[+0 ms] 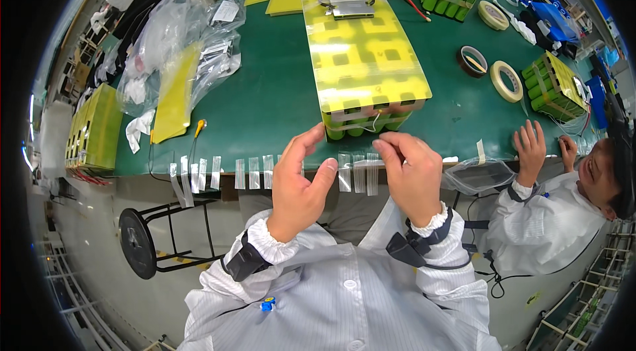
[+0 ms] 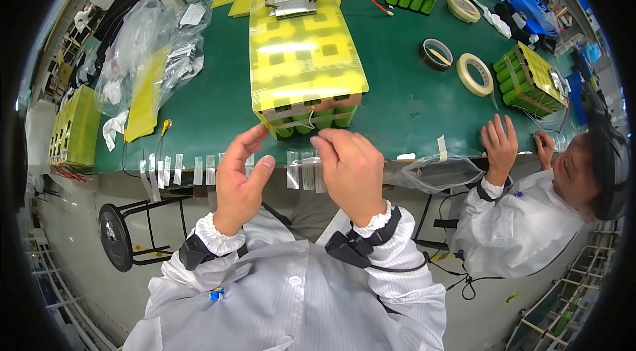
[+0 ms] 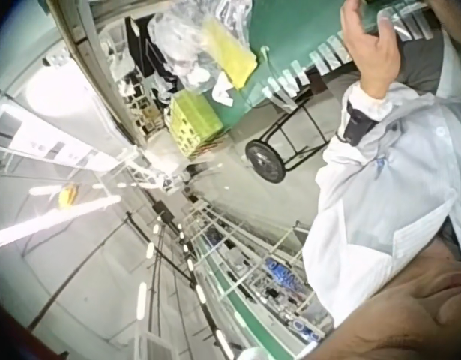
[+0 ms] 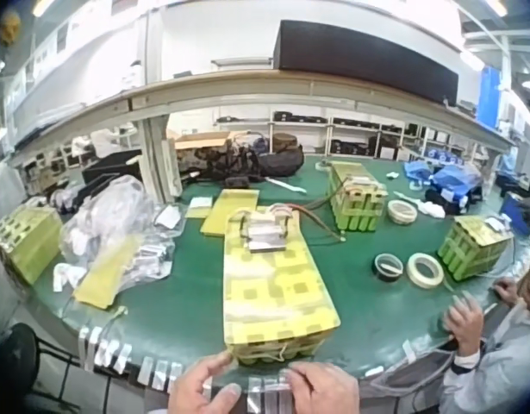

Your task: The recorder is assembling and inspecting large green battery packs at a workbench in a manufacturing facility, including applying tape and checking connections.

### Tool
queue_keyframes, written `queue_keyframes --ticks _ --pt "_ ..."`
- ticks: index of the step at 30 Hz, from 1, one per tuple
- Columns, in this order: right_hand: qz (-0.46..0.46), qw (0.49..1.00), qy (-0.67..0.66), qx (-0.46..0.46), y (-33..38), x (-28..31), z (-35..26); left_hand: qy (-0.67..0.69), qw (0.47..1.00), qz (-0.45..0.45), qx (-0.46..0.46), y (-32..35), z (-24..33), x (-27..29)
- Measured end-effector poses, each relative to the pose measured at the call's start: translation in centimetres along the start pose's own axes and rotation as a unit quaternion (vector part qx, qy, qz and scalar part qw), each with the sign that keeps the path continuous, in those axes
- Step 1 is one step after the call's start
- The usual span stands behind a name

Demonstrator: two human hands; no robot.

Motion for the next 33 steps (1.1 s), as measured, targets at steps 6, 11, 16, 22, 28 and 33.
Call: queue_keyframes --ticks 6,11,16,22,28,33 --pt "0.049 0.998 0.005 0.026 -1.6 -1.4 1.1 -0.007 0.999 -0.043 0.025 0.0 0.6 -0.5" --pt "0.115 0.983 0.08 0.118 -1.7 -2.0 1.1 -0.02 0.999 -0.034 0.019 -0.1 0.4 -0.4" --pt "0.096 0.994 0.049 0.015 -1.8 -0.7 2.5 -0.043 0.998 0.039 0.025 -1.6 1.8 -0.6" --pt "0.084 0.996 0.036 0.003 -2.1 -1.2 2.6 -0.166 0.985 0.051 0.002 -3.7 1.3 -1.9" --pt "0.104 0.987 0.072 0.099 0.6 -1.6 1.2 -0.186 0.977 0.102 -0.034 -4.1 1.0 -2.8" --pt "0.024 0.972 0.181 0.149 2.3 -2.0 0.4 -0.164 0.983 0.078 -0.007 -4.5 0.2 -2.4"
Point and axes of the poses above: each hand's wrist, its own y-axis away from the middle knuckle, its own x-axis out of the back of the hand, z = x × y, the point moved 6 cm from there along -y, towards the middle knuckle, and after that the axes turned 5 degrees about y, right-handed, at the moved point
